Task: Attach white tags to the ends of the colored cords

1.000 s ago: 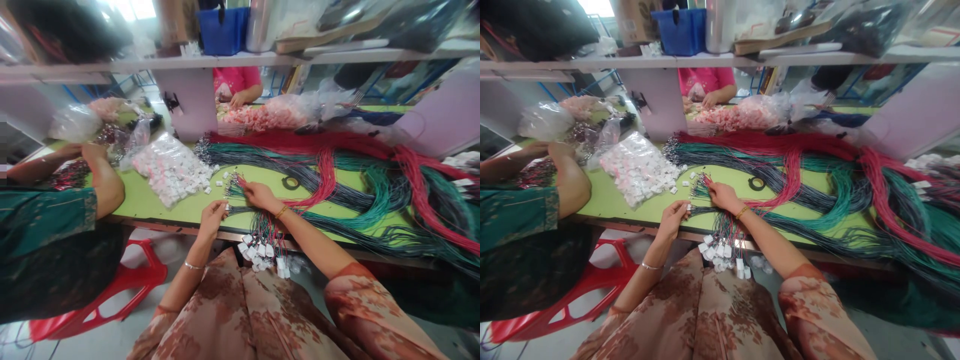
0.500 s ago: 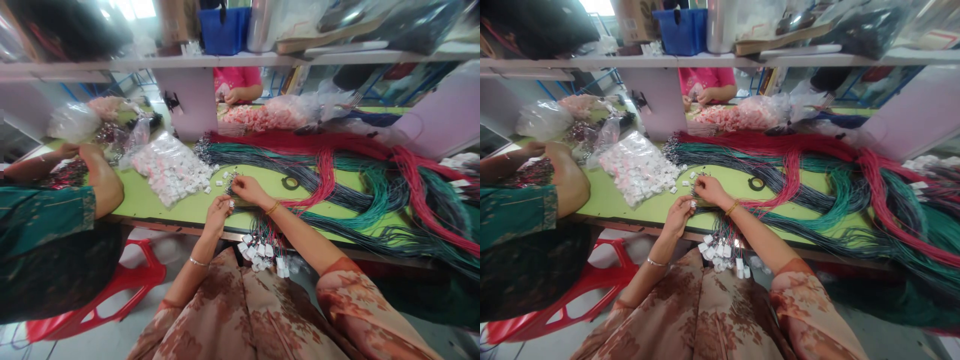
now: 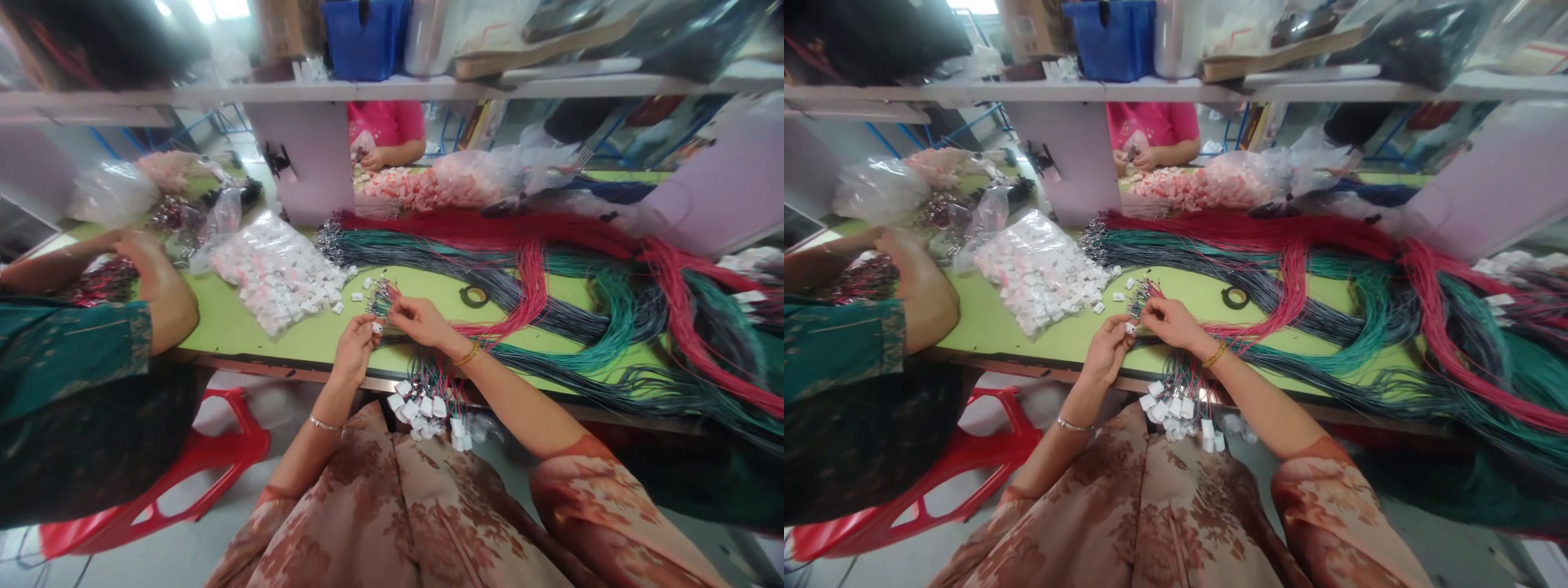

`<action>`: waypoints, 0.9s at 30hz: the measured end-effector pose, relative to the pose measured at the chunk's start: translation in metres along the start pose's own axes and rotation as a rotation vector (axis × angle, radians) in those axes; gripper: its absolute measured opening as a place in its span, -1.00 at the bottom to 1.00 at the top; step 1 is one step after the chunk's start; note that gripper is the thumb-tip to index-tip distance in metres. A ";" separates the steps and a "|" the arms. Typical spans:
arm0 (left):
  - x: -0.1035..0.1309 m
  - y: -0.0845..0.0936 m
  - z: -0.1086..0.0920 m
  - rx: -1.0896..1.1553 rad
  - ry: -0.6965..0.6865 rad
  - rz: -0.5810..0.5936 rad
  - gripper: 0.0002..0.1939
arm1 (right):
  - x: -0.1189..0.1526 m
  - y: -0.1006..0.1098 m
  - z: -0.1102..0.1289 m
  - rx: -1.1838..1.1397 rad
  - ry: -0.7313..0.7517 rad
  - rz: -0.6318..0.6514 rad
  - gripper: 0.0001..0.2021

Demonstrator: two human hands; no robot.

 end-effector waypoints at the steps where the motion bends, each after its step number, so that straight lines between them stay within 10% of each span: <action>1: 0.000 -0.001 0.000 0.008 -0.001 0.008 -0.75 | 0.003 0.001 0.001 0.009 -0.008 0.020 -0.82; 27: 0.000 -0.014 0.009 -0.163 -0.173 -0.052 -0.72 | 0.024 -0.011 -0.004 0.134 -0.001 0.073 -0.76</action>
Point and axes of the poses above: each hand's wrist, its own x-axis away from the middle knuckle, its own y-axis out of the back of the hand, z = x × y, the point moved 6 cm from there along -x, towards the middle knuckle, and after that the axes turned 15 degrees about y, right-handed, at the moved point
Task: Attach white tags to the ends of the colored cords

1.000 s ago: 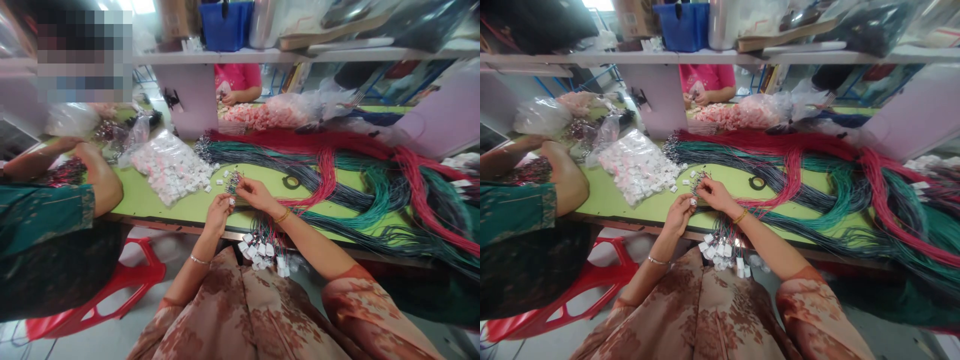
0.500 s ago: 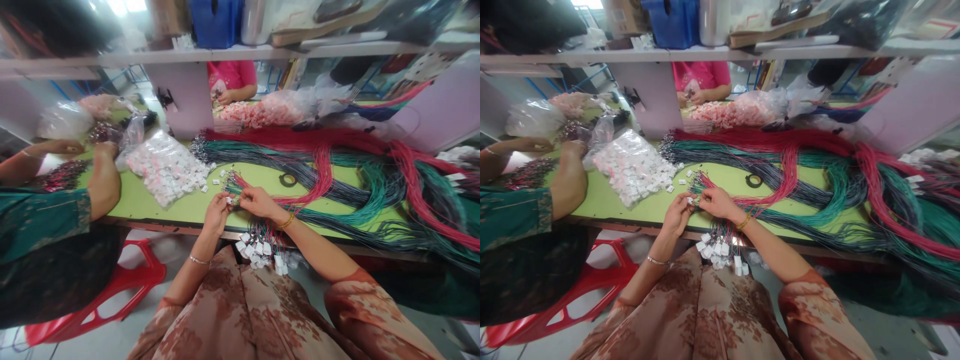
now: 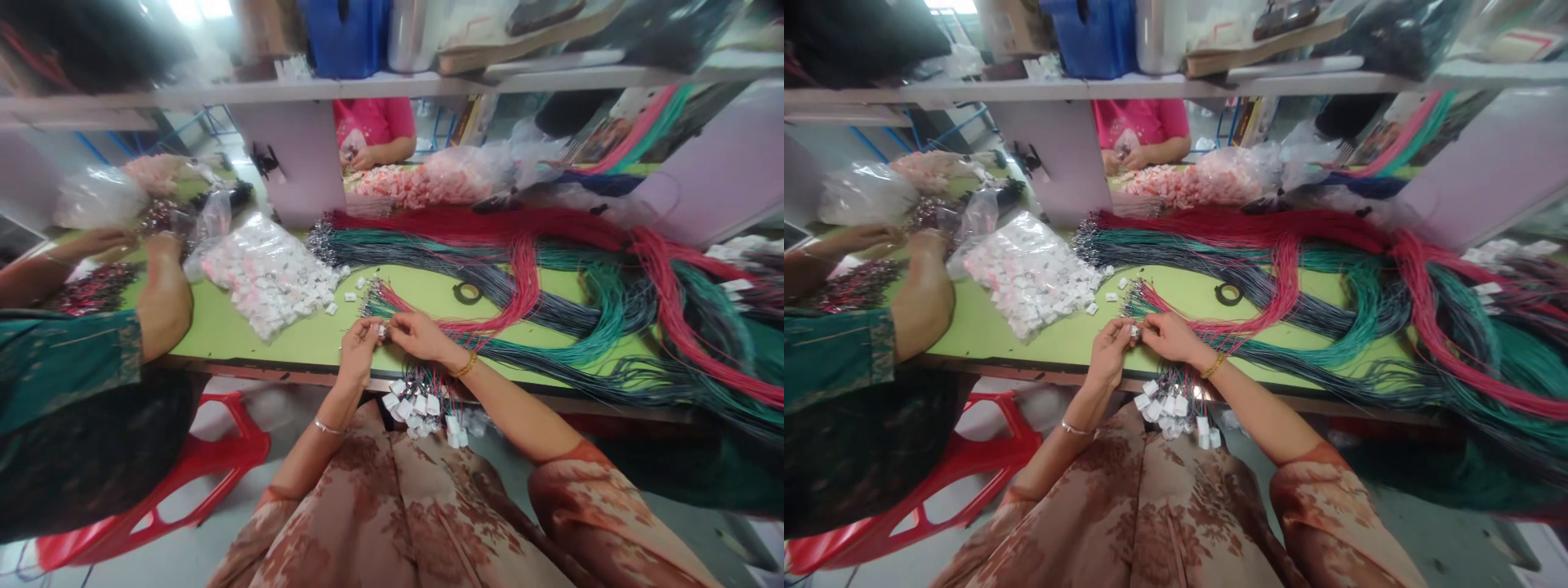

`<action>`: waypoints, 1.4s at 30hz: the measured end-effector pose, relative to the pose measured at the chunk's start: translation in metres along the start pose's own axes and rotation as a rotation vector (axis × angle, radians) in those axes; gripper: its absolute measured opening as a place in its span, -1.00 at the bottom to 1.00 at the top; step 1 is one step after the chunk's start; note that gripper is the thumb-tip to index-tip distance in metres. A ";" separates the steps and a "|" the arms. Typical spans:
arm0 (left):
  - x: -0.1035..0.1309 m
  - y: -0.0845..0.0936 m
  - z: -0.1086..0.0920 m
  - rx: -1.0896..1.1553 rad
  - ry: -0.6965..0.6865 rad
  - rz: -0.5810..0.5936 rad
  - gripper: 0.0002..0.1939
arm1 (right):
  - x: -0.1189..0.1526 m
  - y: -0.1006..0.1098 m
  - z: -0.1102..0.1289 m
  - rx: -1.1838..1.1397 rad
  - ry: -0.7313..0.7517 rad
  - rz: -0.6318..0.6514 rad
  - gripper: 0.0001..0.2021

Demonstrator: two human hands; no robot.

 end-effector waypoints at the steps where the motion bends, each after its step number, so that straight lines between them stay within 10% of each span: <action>1: 0.000 -0.001 0.000 -0.007 -0.013 -0.003 -0.73 | 0.001 0.001 0.000 0.039 -0.004 -0.006 -0.76; 16: -0.019 0.016 0.012 0.131 0.156 -0.054 -0.79 | -0.032 0.040 -0.080 0.525 -0.381 0.131 -0.77; 42: -0.012 0.014 0.012 0.112 0.177 -0.029 -0.80 | -0.039 0.035 -0.078 0.594 -0.347 0.325 -0.72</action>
Point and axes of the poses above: each hand's wrist, its own x-axis away from the middle knuckle, its own y-axis out of the back of the hand, z = x × y, the point moved 6 cm from there along -x, towards the middle knuckle, and after that the axes turned 15 degrees about y, right-handed, at the moved point
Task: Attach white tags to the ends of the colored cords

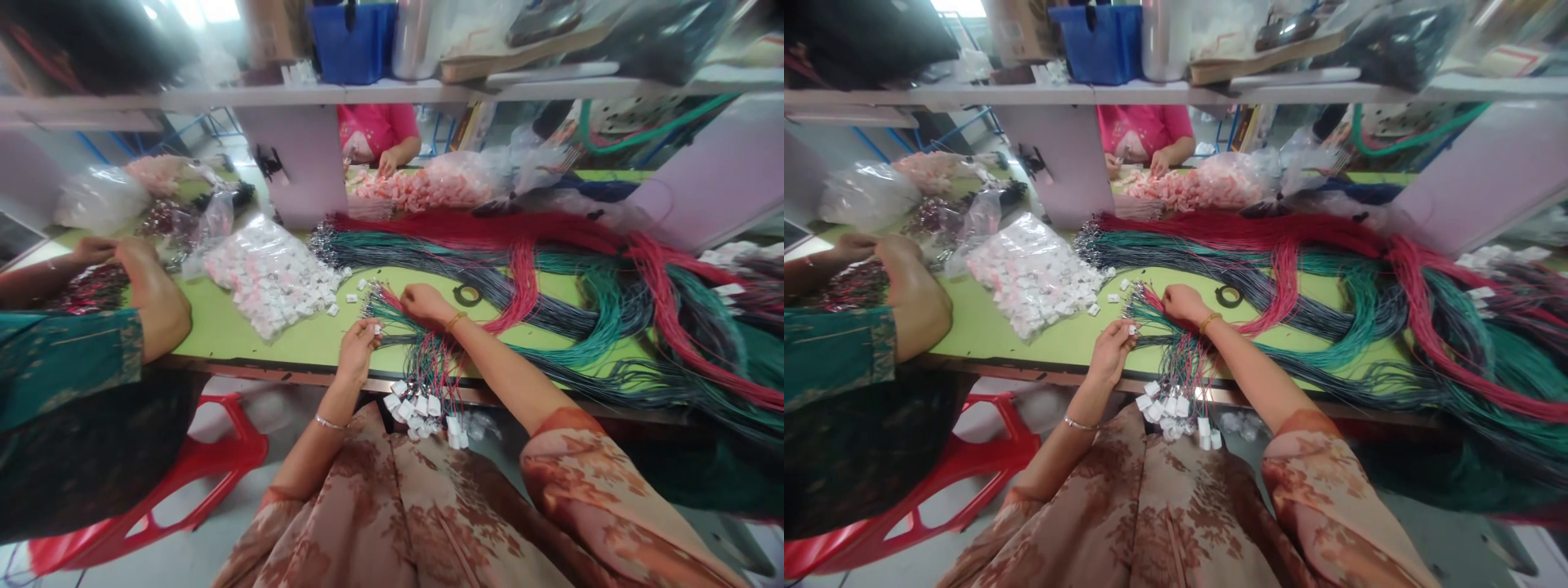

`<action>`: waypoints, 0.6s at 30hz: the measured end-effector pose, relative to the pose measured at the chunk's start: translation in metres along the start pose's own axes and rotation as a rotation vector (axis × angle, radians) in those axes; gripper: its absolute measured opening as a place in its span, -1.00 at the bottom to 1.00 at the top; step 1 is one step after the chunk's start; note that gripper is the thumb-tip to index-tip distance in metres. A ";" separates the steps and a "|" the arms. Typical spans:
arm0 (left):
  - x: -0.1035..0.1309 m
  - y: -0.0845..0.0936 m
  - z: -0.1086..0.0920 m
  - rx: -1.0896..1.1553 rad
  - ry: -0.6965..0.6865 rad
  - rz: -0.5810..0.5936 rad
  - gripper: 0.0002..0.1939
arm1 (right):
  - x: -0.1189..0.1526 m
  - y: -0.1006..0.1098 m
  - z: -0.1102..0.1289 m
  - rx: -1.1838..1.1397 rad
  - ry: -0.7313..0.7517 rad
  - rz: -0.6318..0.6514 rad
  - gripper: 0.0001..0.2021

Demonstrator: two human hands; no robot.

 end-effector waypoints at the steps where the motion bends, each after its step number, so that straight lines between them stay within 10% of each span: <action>1: 0.000 0.001 0.000 0.003 0.002 -0.003 -0.80 | 0.000 0.001 -0.003 -0.019 0.006 -0.019 -0.73; 10: -0.001 0.001 0.001 0.006 0.005 0.007 -0.77 | 0.005 0.017 -0.035 -0.406 -0.001 -0.239 -0.83; 18: -0.001 0.001 0.001 0.003 0.016 0.009 -0.73 | -0.014 0.028 0.004 -0.809 0.128 -0.398 -0.84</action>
Point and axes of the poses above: each hand's wrist, its own x-axis away from the middle knuckle, its own y-axis out of the back of the hand, z = x × y, the point moved 6 cm from there along -x, towards the middle knuckle, and after that the axes turned 15 degrees about y, right-handed, at the moved point
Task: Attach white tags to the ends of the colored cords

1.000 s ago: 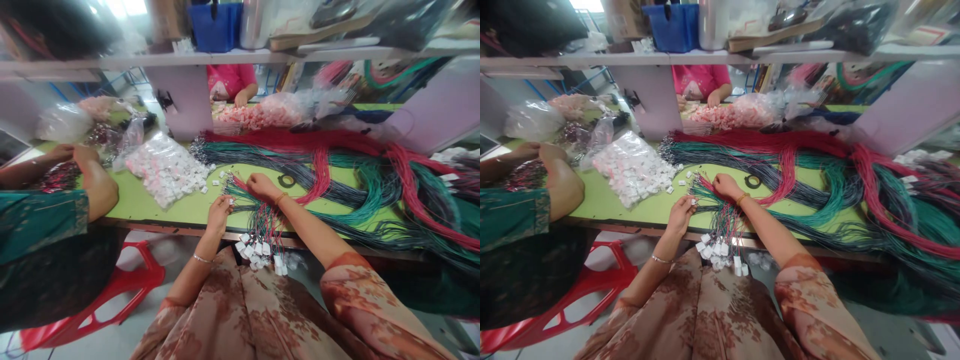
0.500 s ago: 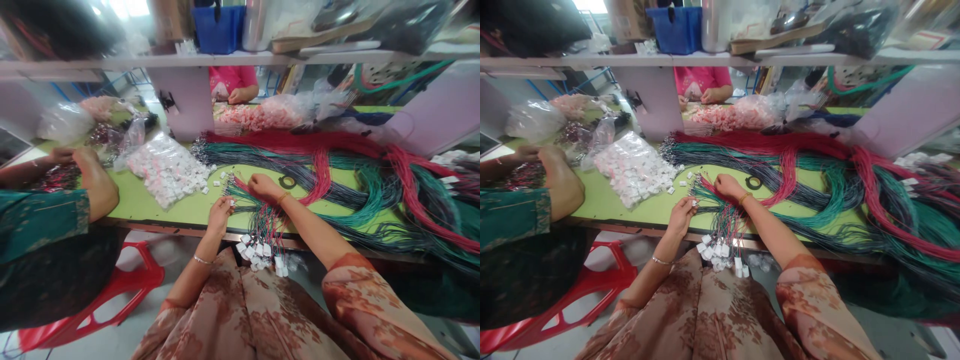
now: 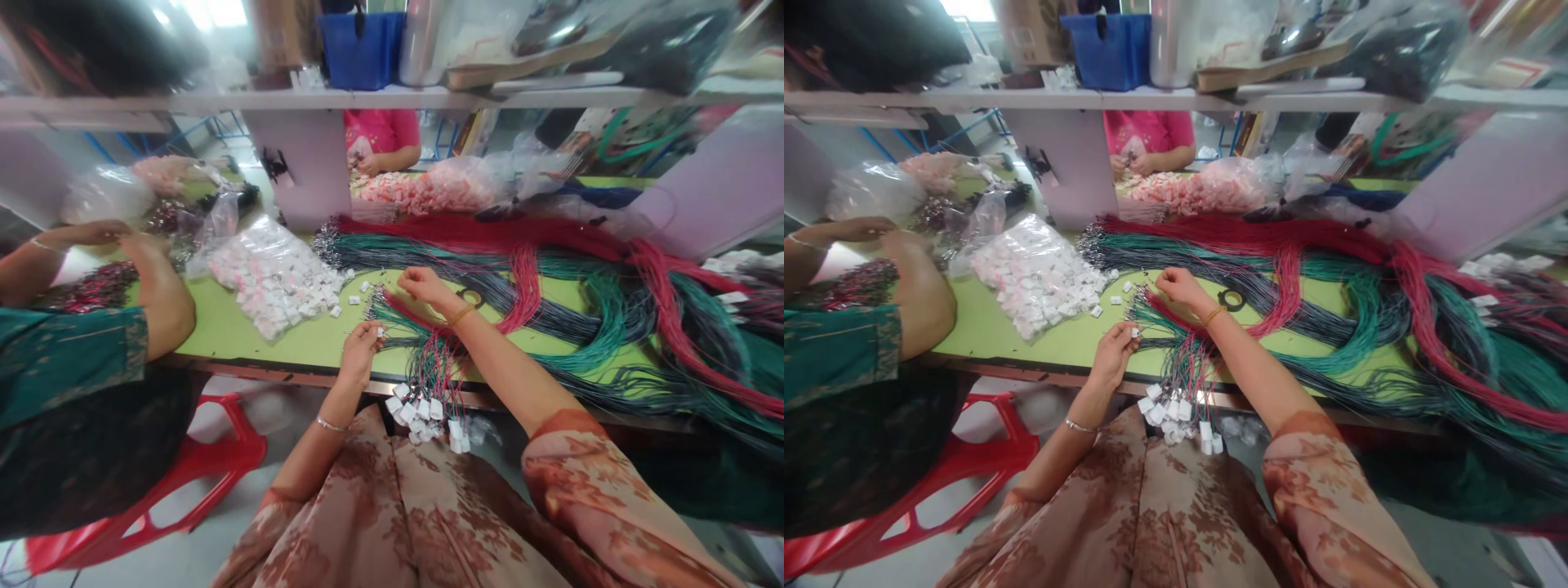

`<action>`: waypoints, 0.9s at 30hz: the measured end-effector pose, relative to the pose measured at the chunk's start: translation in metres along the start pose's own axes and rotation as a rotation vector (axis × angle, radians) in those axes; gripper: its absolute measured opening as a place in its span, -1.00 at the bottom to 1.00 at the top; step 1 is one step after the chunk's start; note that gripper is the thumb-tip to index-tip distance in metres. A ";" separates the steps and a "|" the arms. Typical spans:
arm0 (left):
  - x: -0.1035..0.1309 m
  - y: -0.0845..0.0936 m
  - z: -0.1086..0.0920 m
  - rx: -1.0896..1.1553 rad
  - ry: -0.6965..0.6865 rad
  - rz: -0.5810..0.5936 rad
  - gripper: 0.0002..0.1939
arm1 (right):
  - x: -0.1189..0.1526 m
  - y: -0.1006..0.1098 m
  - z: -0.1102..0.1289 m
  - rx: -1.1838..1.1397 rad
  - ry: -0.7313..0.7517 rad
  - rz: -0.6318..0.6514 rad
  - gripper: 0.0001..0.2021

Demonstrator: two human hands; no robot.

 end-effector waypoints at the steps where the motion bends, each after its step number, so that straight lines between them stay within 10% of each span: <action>1: 0.000 0.000 0.000 -0.001 0.001 -0.001 -0.73 | -0.003 -0.004 0.005 -0.038 0.014 -0.011 -0.83; 10: 0.006 -0.004 -0.005 0.020 -0.051 0.014 -0.76 | 0.008 -0.015 0.059 -0.078 0.175 -0.054 -0.78; 18: 0.009 -0.011 -0.015 0.092 -0.075 0.052 -0.82 | 0.055 -0.031 0.058 0.135 0.269 0.273 -0.80; 27: 0.011 -0.014 -0.013 0.062 -0.074 0.064 -0.82 | 0.063 -0.036 0.060 0.295 0.302 0.305 -0.79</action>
Point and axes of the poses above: each hand's wrist, its own x-axis away from the middle knuckle, its own y-axis out of the back of the hand, z = x × y, the point moved 6 cm from there along -x, towards the middle knuckle, and after that the axes turned 15 degrees about y, right-handed, at the moved point
